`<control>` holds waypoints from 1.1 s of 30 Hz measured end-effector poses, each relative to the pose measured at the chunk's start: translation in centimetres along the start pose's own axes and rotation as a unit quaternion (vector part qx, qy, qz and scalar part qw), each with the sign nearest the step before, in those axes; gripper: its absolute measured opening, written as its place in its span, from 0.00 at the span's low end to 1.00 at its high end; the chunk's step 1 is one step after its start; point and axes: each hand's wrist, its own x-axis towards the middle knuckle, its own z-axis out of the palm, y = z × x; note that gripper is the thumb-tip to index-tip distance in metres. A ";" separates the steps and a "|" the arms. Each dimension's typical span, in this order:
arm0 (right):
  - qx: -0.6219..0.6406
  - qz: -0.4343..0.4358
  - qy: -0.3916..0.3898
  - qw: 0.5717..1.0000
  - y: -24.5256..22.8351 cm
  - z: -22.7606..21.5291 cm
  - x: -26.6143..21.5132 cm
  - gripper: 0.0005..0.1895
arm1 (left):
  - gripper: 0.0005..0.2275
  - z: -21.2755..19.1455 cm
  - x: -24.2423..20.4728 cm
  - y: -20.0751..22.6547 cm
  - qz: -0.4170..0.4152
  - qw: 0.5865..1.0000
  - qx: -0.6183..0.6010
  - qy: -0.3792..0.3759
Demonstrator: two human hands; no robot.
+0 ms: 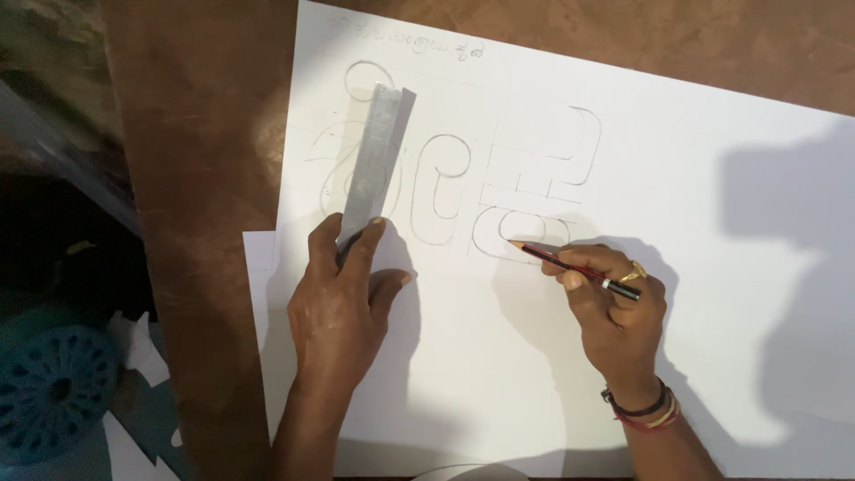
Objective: Drawing and outlining large characters on a sheet of white paper using a pencil and various rulers.
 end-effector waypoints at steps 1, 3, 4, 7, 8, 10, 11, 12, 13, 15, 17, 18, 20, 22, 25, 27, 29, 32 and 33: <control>0.006 -0.008 0.001 1.000 -0.1 0.0 0.0 0.07 | 0.24 0.0 0.0 0.0 0.001 1.000 0.001 0.002; 0.013 -0.017 0.003 1.000 -0.3 -0.3 -0.2 0.07 | 0.24 0.1 0.0 -0.1 0.002 1.000 0.002 0.004; 0.028 -0.023 0.015 0.999 -0.4 -0.4 -0.4 0.07 | 0.24 0.1 -0.1 -0.1 0.002 1.000 0.002 0.003; 0.053 -0.036 0.059 0.996 0.1 -1.2 -1.3 0.08 | 0.24 -0.1 0.0 0.0 0.000 1.000 0.000 0.001; 0.060 -0.041 0.090 0.993 0.3 -1.5 -1.7 0.09 | 0.24 -0.1 0.0 0.1 -0.003 1.000 -0.003 -0.001; -0.009 -0.028 0.101 0.994 -0.2 -2.0 -3.0 0.10 | 0.24 -0.2 0.1 0.3 -0.005 1.000 -0.005 -0.002; -0.075 -0.012 0.108 0.991 -0.4 -2.2 -3.6 0.10 | 0.24 -0.2 0.2 0.4 -0.011 1.000 -0.004 -0.002; -0.075 -0.013 0.113 0.991 -0.5 -2.4 -4.0 0.10 | 0.24 -0.2 0.3 0.5 -0.006 1.000 -0.004 -0.001; -0.179 -0.032 0.076 0.980 -0.5 -2.5 -4.3 0.13 | 0.25 -0.2 0.3 0.5 -0.007 1.000 0.004 0.004; -0.279 -0.049 0.042 0.958 -0.1 -3.0 -5.2 0.16 | 0.25 -0.1 0.2 0.5 -0.005 1.000 0.013 0.008; -0.355 -0.124 -0.031 0.926 0.6 -3.9 -5.9 0.24 | 0.25 -0.1 0.2 0.4 0.002 1.000 0.023 0.017; -0.354 -0.123 -0.027 0.927 0.8 -4.4 -6.3 0.24 | 0.25 -0.2 0.2 0.6 0.006 1.000 0.025 0.018; -0.388 -0.112 -0.072 0.912 1.2 -5.4 -6.9 0.24 | 0.25 -0.4 0.2 0.9 -0.002 1.000 0.022 0.021; -0.414 -0.115 -0.077 0.900 1.5 -6.0 -7.5 0.23 | 0.25 -0.3 0.0 0.9 -0.003 1.000 0.019 0.023; -0.455 -0.121 -0.081 0.879 1.9 -6.6 -7.9 0.21 | 0.24 -0.6 0.0 1.4 -0.020 1.000 0.016 0.012; -0.470 -0.126 -0.075 0.870 2.0 -7.0 -7.8 0.21 | 0.24 -0.6 -0.2 1.7 -0.029 0.999 0.014 0.002; -0.474 -0.120 -0.064 0.870 1.7 -7.3 -7.3 0.20 | 0.25 -0.4 -0.4 1.6 -0.050 0.998 0.028 -0.023; -0.458 -0.125 -0.033 0.880 0.9 -7.9 -5.7 0.20 | 0.27 -0.3 -1.7 1.7 -0.062 0.997 0.036 -0.029; -0.459 -0.128 -0.030 0.879 0.7 -7.9 -5.3 0.20 | 0.27 -0.2 -2.1 1.7 -0.060 0.997 0.035 -0.026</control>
